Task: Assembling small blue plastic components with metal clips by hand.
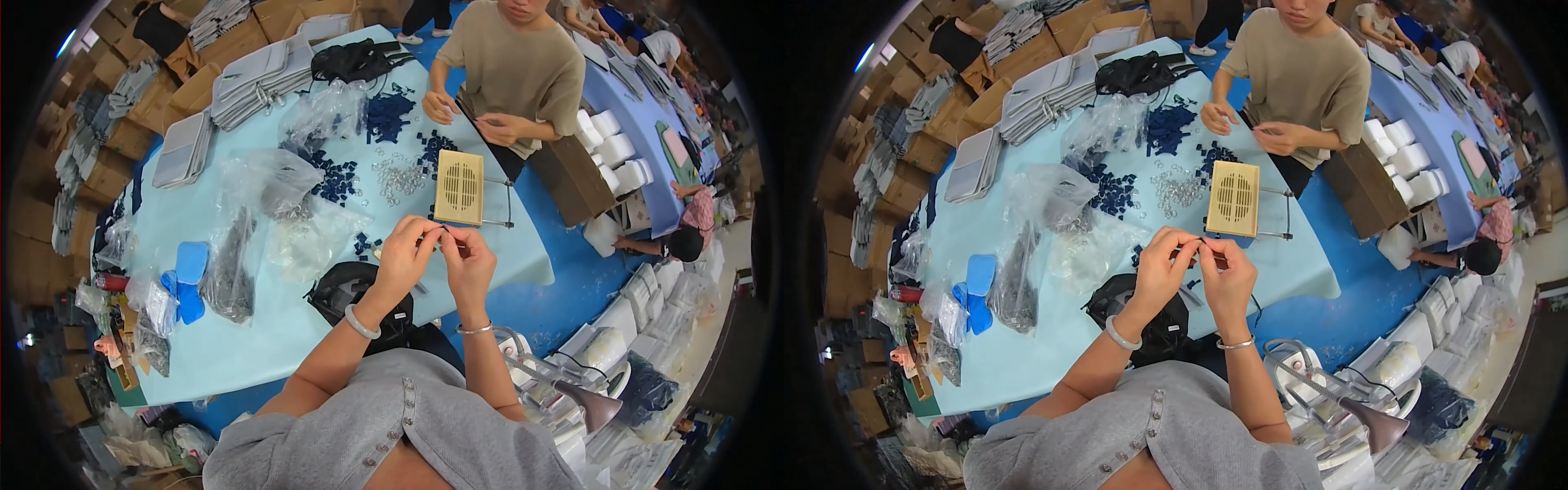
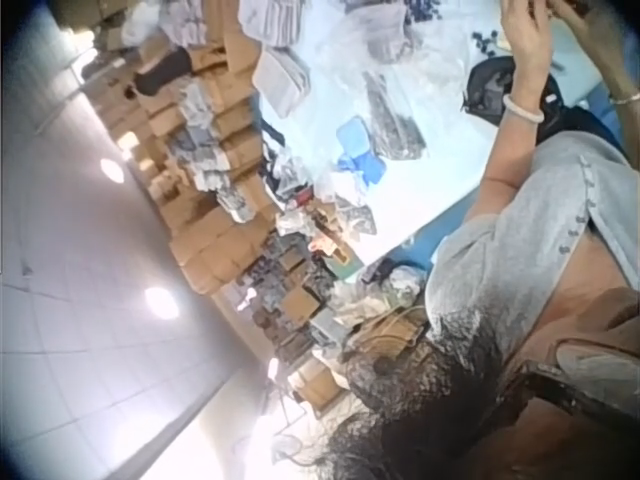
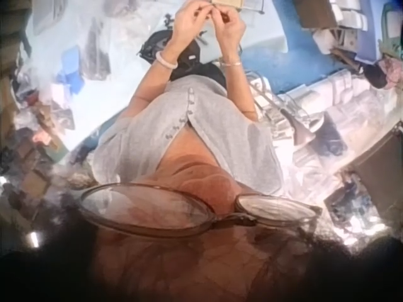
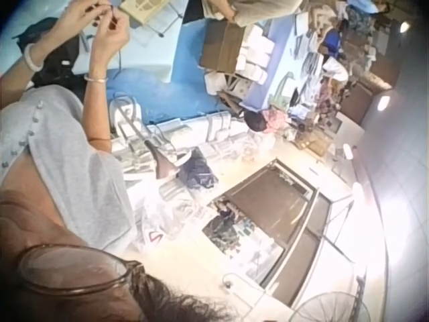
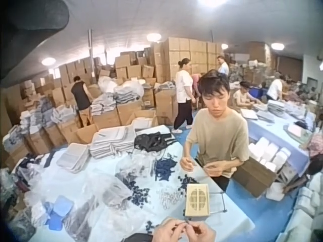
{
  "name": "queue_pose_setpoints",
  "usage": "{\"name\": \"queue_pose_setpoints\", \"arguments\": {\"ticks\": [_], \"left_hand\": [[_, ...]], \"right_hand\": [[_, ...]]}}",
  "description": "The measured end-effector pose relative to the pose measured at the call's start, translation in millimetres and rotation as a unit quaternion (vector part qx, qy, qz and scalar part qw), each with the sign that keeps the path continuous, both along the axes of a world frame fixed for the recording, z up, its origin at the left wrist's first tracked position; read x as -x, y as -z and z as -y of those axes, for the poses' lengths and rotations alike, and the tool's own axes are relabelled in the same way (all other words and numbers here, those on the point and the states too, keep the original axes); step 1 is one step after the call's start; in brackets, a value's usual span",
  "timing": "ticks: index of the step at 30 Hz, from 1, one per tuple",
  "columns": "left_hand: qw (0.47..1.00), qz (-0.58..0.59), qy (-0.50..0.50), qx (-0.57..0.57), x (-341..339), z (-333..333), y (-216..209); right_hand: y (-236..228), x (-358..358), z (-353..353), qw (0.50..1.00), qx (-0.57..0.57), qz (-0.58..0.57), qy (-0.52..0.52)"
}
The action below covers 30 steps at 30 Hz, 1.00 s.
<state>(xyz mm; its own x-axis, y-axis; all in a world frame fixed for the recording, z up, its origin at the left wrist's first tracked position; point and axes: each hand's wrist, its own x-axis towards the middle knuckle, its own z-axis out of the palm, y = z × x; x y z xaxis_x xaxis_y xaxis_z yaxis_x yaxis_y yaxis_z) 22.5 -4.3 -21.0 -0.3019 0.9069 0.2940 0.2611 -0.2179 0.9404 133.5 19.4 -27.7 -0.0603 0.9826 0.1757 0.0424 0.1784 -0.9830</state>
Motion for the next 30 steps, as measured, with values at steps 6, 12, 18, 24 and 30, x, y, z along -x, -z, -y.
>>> {"name": "queue_pose_setpoints", "arguments": {"ticks": [6, 12, 18, 24, 30], "left_hand": [[0.995, -0.008, -0.064, -0.076, -14.1, -1.5, 7.9], [0.962, 0.27, -0.031, -0.028, -20.6, -13.8, 15.2], [0.945, 0.328, -0.015, 0.005, -14.4, -18.6, 14.5], [0.922, 0.385, 0.003, 0.039, -10.0, -14.1, 18.8], [0.922, 0.378, -0.024, 0.082, -9.5, -6.2, 13.3]], "right_hand": [[-0.6, 9.1, 0.5, 0.997, -0.013, -0.073, -0.016], [12.6, 14.6, -12.5, 0.92, 0.135, -0.361, -0.063], [10.2, 13.4, -14.1, 0.93, 0.138, -0.337, -0.054], [2.2, 7.9, -7.9, 0.944, 0.137, -0.293, -0.068], [-0.9, 3.7, -6.9, 0.98, 0.09, -0.158, -0.082]]}}
